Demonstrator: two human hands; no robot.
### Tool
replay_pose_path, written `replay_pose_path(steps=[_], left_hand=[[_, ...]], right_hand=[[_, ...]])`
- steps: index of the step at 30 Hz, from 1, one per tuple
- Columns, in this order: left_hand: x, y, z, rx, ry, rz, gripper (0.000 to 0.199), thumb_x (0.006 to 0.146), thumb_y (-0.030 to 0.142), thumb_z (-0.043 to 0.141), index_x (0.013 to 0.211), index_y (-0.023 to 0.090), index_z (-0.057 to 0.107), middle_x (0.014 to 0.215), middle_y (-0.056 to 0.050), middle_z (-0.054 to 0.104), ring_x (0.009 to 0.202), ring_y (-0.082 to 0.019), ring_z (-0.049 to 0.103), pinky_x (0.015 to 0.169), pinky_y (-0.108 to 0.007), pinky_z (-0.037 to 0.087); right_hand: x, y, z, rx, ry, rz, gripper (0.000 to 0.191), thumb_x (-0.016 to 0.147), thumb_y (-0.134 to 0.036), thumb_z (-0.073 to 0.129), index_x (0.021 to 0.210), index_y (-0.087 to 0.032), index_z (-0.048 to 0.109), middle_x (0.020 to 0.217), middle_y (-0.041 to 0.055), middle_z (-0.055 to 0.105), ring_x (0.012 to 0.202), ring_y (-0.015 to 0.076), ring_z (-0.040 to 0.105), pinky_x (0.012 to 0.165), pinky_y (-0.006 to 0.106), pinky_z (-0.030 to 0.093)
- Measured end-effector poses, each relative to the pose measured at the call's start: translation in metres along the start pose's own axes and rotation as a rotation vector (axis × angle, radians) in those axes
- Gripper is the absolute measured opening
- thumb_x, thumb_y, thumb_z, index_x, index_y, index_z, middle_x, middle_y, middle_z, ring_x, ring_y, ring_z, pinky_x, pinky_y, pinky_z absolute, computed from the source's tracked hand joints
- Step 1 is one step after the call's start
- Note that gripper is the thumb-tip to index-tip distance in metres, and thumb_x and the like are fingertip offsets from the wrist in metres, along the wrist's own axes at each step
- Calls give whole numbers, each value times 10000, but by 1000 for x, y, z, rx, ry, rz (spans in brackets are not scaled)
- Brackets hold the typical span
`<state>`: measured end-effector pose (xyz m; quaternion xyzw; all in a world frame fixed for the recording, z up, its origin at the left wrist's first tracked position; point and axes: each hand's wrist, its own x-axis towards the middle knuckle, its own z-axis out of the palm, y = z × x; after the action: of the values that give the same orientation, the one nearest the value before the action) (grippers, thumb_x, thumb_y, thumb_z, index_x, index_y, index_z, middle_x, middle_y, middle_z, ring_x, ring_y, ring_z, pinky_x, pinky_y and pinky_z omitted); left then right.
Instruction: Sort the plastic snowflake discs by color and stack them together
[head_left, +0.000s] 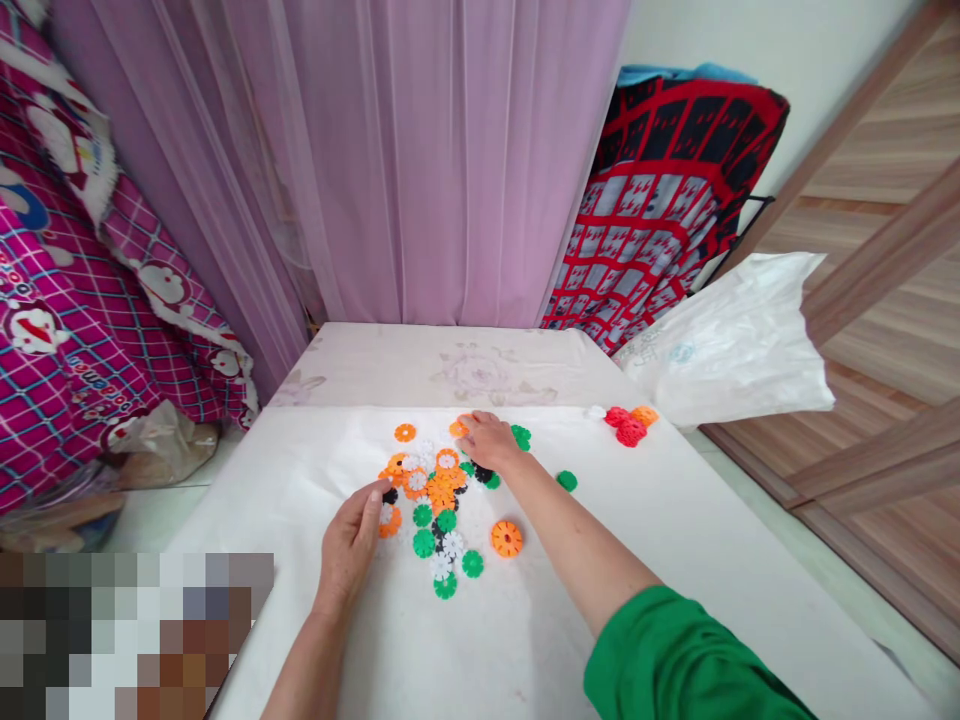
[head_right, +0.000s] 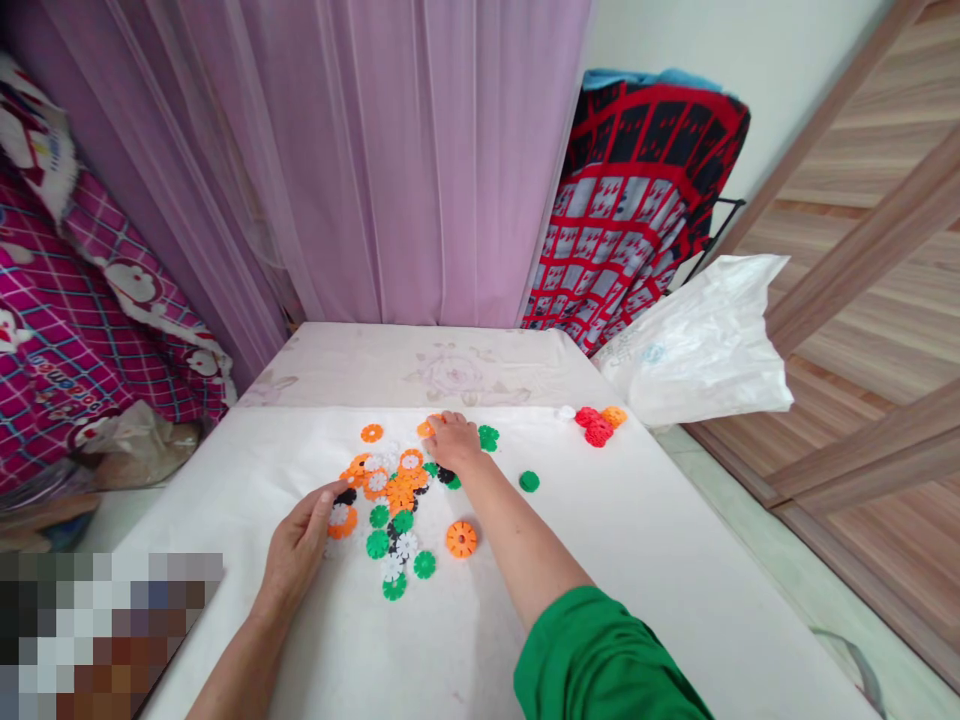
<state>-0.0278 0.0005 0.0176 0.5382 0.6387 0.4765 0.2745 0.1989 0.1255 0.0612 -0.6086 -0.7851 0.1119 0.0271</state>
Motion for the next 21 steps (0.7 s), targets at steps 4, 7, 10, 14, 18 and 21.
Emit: replay_pose_path(steps=[4, 7, 10, 14, 18, 21], left_hand=[[0, 1, 1, 14, 4, 8, 510, 857, 603, 443, 1013, 217, 738, 1106, -80, 735, 1075, -261, 658, 981, -414, 491], [0, 0, 1, 24, 1, 16, 508, 859, 602, 440, 1007, 220, 740, 1095, -74, 739, 1065, -257, 661, 979, -413, 492], [0, -1, 1, 28, -4, 22, 491, 866, 591, 439, 1009, 229, 739, 1097, -66, 739, 1067, -252, 659, 989, -412, 485], [0, -2, 1, 30, -2, 23, 484, 870, 586, 441, 1018, 233, 737, 1110, -63, 735, 1079, -251, 655, 995, -415, 481], [0, -1, 1, 33, 6, 27, 490, 867, 589, 439, 1005, 229, 741, 1109, -66, 737, 1077, -253, 658, 990, -415, 488], [1, -1, 1, 27, 10, 26, 486, 866, 585, 444, 1010, 226, 740, 1113, -67, 735, 1080, -254, 658, 987, -411, 491]], right_hand=[[-26, 13, 3, 36, 4, -151, 408, 853, -230, 530, 1252, -273, 603, 1342, 32, 587, 1285, 216, 447, 1037, 380, 342], [-35, 28, -4, 28, 3, -152, 284, 825, -199, 555, 1061, -277, 691, 1254, 7, 652, 1266, 223, 467, 1039, 385, 324], [-36, 34, -14, 19, 28, -124, 238, 810, -202, 574, 1005, -262, 697, 1206, 13, 677, 1193, 220, 524, 996, 362, 350], [-30, 25, -16, -7, -1, -162, 291, 783, -236, 623, 1070, -253, 671, 1168, 31, 688, 1153, 230, 544, 956, 352, 361], [-23, 17, -9, -33, 4, -126, 272, 792, -204, 601, 1051, -251, 669, 1104, 34, 701, 1099, 222, 558, 919, 346, 365], [-22, 19, -7, -25, 22, -86, 283, 800, -169, 571, 1051, -254, 669, 1077, 26, 704, 1057, 211, 568, 886, 331, 375]])
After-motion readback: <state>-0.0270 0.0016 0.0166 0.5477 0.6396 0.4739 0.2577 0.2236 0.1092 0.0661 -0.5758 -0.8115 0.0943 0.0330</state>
